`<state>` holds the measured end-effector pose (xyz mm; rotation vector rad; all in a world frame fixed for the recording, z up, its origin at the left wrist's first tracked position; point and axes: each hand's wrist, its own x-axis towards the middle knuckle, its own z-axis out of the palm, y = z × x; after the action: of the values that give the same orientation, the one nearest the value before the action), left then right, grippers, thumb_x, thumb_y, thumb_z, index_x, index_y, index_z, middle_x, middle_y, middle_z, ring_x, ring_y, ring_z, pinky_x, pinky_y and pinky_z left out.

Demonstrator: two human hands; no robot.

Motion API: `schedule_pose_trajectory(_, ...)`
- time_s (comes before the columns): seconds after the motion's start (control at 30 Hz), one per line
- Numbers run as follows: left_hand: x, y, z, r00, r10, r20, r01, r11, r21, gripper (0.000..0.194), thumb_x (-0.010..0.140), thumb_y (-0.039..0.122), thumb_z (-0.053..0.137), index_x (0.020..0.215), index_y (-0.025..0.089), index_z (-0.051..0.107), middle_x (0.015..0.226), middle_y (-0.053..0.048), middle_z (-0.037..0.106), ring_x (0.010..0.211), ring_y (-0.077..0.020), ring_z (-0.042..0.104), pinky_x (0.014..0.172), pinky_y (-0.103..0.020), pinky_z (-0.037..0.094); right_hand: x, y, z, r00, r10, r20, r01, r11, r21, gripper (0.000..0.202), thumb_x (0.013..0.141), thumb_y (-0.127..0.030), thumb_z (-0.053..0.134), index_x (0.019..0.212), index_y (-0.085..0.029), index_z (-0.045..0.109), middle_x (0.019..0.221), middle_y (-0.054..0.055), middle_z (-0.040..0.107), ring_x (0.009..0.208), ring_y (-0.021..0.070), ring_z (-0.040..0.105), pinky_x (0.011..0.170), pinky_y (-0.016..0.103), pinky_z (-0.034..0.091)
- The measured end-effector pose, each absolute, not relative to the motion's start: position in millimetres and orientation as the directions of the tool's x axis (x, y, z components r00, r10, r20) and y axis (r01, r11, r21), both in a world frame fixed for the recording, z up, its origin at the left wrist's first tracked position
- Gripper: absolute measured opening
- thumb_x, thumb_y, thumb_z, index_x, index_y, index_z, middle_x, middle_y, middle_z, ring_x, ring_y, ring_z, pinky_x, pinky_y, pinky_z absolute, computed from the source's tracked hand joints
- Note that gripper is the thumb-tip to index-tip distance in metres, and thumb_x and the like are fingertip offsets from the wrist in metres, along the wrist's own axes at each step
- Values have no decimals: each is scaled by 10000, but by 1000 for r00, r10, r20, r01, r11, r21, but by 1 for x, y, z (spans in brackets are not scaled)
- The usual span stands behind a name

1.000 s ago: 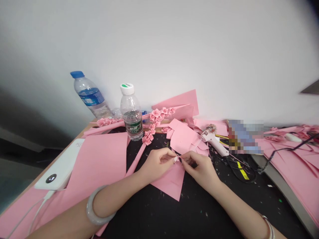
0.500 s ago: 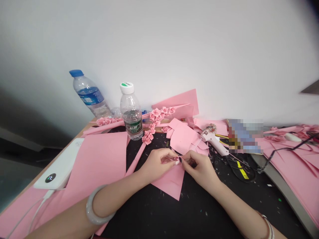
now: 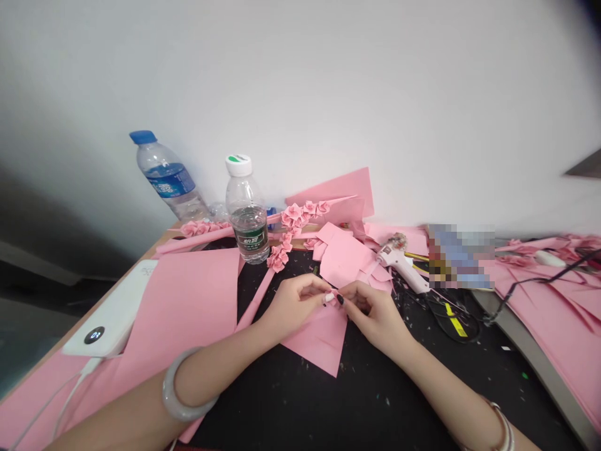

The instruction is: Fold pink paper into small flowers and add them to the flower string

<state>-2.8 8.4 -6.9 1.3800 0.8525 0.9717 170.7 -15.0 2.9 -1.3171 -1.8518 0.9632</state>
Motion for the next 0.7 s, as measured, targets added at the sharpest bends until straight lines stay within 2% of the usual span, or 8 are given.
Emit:
schedule_pose_trajectory(0.13, -2, 11, -9, 356, 934, 34, -145, 20, 989, 183, 702, 187, 632, 864, 113, 594, 849, -66, 642, 769, -148, 617, 738, -280, 489, 172, -14, 3, -226, 971, 73, 366, 154, -918, 104, 830, -217, 447, 892, -170, 516, 614, -16, 533, 505, 95, 492, 466, 207, 394)
schedule_pose_trajectory(0.3, -1, 10, -9, 402, 915, -30, -177, 110, 978, 240, 658, 201, 676, 868, 115, 596, 830, -57, 643, 767, -152, 622, 721, -283, 499, 170, -12, -1, -205, 979, -3, 208, 41, -977, 96, 809, -261, 511, 801, -176, 466, 546, -49, 488, 450, 75, 450, 423, 189, 364)
schedule_pose_trajectory(0.5, 0, 7, -8, 433, 899, -64, -187, 159, 970, 258, 611, 194, 711, 828, 123, 590, 813, -42, 657, 788, -156, 630, 783, -307, 481, 168, -12, -1, -219, 974, -55, 103, -33, -994, 192, 789, -321, 547, 730, -174, 439, 519, -59, 471, 405, 59, 403, 392, 184, 320)
schedule_pose_trajectory(0.7, 0, 7, -5, 419, 904, -89, -151, 166, 974, 265, 589, 187, 723, 795, 120, 570, 793, -47, 662, 769, -159, 636, 760, -304, 487, 167, -13, -1, -265, 954, -140, -51, -159, -986, 276, 792, -387, 533, 667, -168, 420, 493, -69, 431, 387, 42, 308, 369, 177, 223)
